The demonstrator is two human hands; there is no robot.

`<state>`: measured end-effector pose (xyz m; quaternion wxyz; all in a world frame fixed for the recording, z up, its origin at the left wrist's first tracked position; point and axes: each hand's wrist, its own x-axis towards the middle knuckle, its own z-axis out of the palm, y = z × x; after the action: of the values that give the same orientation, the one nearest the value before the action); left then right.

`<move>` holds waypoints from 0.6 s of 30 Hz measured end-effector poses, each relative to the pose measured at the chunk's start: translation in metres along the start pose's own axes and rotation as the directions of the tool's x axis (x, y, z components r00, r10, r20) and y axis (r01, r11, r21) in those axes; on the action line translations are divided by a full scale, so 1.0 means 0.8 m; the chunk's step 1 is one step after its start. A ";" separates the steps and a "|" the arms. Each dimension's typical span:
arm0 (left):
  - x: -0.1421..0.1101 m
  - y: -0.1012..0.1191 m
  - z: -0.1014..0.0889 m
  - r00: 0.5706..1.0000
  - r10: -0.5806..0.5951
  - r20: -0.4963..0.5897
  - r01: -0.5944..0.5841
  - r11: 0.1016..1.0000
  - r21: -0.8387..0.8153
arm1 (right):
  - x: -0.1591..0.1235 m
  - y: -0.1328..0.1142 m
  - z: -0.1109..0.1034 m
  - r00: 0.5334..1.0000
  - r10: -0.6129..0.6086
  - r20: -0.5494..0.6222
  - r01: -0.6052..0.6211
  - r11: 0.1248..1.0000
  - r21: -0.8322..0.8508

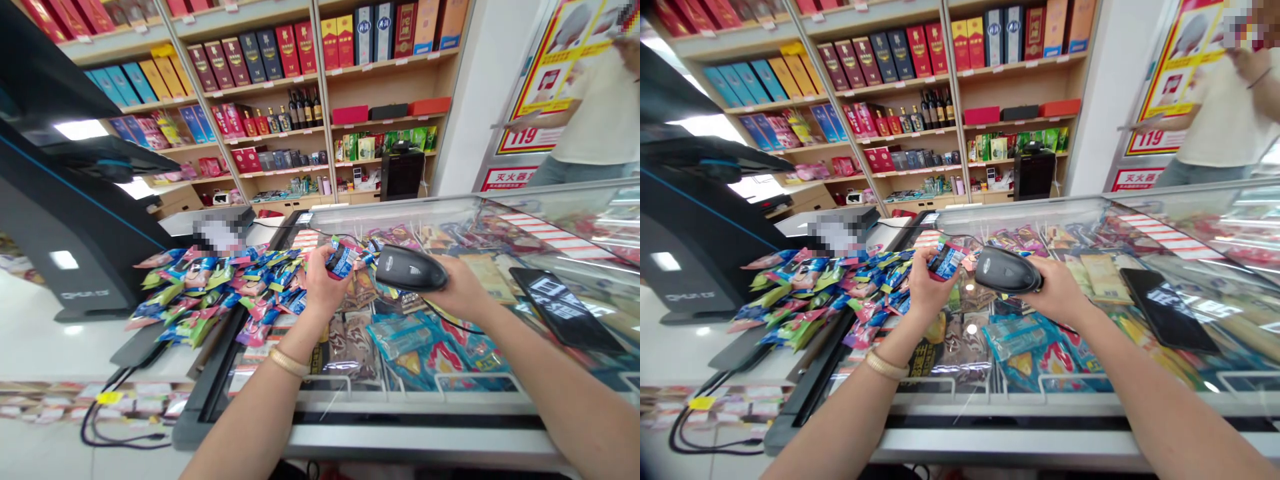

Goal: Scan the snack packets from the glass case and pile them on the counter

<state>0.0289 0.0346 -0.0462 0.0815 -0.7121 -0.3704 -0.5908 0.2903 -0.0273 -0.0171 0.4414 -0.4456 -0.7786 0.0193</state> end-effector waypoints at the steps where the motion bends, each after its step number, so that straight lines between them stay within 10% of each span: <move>1: 0.000 0.001 0.000 1.000 -0.002 0.002 0.002 1.000 -0.002 | 0.000 0.000 0.000 1.000 0.000 0.002 0.000 1.000 -0.002; 18: 0.001 0.007 -0.003 1.000 0.001 0.024 -0.001 1.000 -0.004 | -0.001 0.007 -0.002 0.998 -0.045 -0.049 0.044 0.999 -0.014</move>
<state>0.0308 0.0296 -0.0429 0.0762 -0.7196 -0.3698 -0.5828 0.2956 -0.0249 -0.0186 0.4580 -0.4313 -0.7773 -0.0064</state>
